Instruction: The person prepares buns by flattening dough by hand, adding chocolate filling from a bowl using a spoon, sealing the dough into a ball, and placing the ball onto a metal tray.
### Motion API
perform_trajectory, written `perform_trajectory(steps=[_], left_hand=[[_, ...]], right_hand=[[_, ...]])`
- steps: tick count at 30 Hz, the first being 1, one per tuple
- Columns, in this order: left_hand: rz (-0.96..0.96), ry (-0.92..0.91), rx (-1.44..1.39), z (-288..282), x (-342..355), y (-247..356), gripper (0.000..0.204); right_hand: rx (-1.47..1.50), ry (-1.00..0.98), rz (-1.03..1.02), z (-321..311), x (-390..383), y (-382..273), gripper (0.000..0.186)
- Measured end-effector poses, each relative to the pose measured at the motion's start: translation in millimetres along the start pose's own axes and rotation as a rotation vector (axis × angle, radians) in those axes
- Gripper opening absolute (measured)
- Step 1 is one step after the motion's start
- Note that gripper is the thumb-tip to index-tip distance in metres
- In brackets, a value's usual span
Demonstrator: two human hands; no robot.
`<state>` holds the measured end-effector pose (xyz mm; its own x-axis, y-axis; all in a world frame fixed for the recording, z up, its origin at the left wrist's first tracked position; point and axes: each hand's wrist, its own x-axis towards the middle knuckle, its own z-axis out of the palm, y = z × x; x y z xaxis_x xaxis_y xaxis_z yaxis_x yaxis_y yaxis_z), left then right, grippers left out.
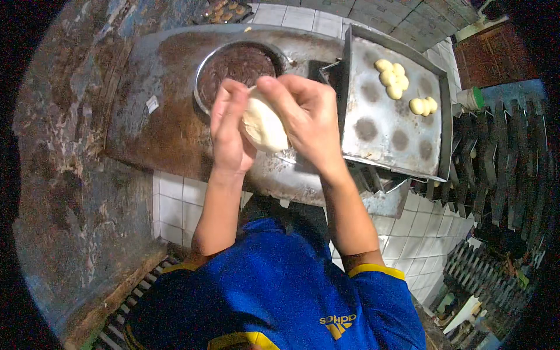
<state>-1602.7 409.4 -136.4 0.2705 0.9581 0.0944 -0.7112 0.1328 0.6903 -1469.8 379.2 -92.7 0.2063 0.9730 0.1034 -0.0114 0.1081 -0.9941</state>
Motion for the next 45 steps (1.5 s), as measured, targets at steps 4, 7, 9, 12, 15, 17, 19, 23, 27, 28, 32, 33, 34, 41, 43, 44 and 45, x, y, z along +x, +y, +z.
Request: perform_trajectory(steps=[4,7,9,12,15,17,19,23,27,28,32,33,34,41,43,44,45], left_hand=[[0.161,-0.252,0.523,-80,-1,-13,0.019],[0.209,-0.238,0.926,-134,-33,-36,0.043],[0.086,-0.218,0.755,-171,-44,-42,0.060],[0.030,-0.137,1.031,-218,-54,-47,0.067],[0.244,-0.044,1.442,-207,-49,-17,0.065],[0.043,0.003,1.348,-217,-41,11,0.059],[-0.142,0.149,1.227,-219,-44,34,0.039],[-0.038,0.269,1.354,-268,-55,40,0.031],[-0.032,0.325,1.300,-309,-47,31,0.031],[-0.059,0.396,1.345,-323,-49,24,0.033],[-0.340,0.566,1.079,-307,-22,31,0.033],[-0.339,0.571,1.077,-311,-21,31,0.033],[-0.324,0.604,1.043,-315,-22,30,0.032],[-0.340,0.628,0.971,-320,-28,39,0.032],[-0.320,0.570,0.989,-314,-23,38,0.032],[-0.299,0.525,1.008,-312,-21,37,0.032],[-0.298,0.515,1.007,-311,-19,34,0.032]], right_hand=[[-0.111,-0.409,-0.014,33,-4,-17,0.029],[-0.671,-0.329,-0.191,49,9,10,0.040],[-0.594,-0.241,-0.025,37,19,79,0.046],[-1.011,-0.268,0.229,-1,2,237,0.053],[-1.411,-0.490,0.429,-43,-72,381,0.029],[-1.326,-0.470,0.206,-44,-106,413,0.024],[-1.244,-0.524,0.122,-41,-108,405,0.026],[-0.885,-0.515,0.058,9,-47,319,0.030],[-0.814,-0.356,-0.085,75,42,267,0.023],[-0.863,-0.364,-0.087,88,59,272,0.025],[-1.052,-0.423,-0.118,110,100,316,0.041],[-1.089,-0.431,-0.107,115,104,321,0.039],[-1.126,-0.441,-0.097,120,106,325,0.037],[-1.248,-0.572,0.068,133,102,333,0.036],[-1.231,-0.562,0.079,121,109,353,0.035],[-1.210,-0.564,0.086,115,113,357,0.034],[-1.213,-0.555,0.087,105,117,359,0.034]])
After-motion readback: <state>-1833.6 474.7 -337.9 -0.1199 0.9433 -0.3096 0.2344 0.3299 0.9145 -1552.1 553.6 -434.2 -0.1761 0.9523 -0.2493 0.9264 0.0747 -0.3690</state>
